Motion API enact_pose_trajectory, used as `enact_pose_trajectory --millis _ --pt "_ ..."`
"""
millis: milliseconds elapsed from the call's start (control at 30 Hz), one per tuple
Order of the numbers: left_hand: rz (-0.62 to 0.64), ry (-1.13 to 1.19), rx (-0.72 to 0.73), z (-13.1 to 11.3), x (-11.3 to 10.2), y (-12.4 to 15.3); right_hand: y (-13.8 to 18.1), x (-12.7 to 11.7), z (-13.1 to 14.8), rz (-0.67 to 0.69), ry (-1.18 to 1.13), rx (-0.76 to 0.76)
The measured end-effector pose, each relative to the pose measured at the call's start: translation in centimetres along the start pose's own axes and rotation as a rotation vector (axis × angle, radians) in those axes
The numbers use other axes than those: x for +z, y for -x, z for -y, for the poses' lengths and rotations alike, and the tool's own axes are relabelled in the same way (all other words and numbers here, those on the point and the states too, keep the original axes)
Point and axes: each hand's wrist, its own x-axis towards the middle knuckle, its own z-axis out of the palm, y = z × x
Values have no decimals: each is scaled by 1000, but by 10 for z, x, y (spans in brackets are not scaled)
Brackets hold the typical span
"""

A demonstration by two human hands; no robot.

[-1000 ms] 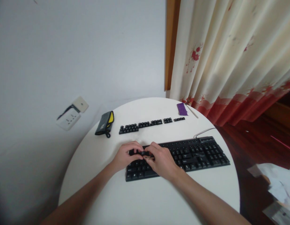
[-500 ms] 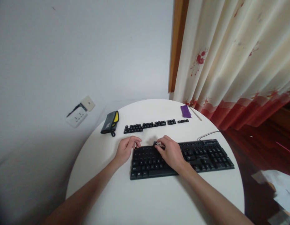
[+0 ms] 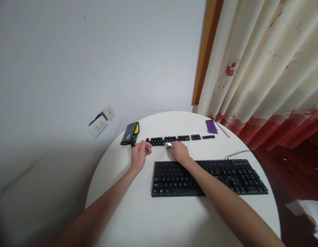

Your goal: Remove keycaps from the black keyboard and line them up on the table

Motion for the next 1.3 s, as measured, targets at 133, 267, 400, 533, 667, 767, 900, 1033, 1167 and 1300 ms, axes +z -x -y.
enact_pose_trajectory --millis 133,267,400,533,667,767,900,1033,1167,1300 --pt "-2 3 -1 -1 0 -1 -5 7 6 -10 17 53" --pt "-1 17 -5 -1 -1 -2 -4 10 9 -23 32 96" --pt "5 27 2 -1 -1 -1 -8 12 13 -32 35 109" --pt "12 26 3 1 -2 0 -14 13 16 -41 31 117" --pt "14 30 -4 1 -2 0 -16 14 17 -41 26 119" --pt "16 35 -5 0 -1 0 -17 14 17 -42 21 111" --pt "16 31 -10 1 -1 0 -17 15 16 -43 19 107" --pt "20 25 -8 0 -1 0 -18 15 17 -39 17 110" --pt "20 19 -3 0 0 0 -19 15 17 -37 11 112" --pt "19 24 -5 1 0 0 -18 16 18 -54 -2 111"
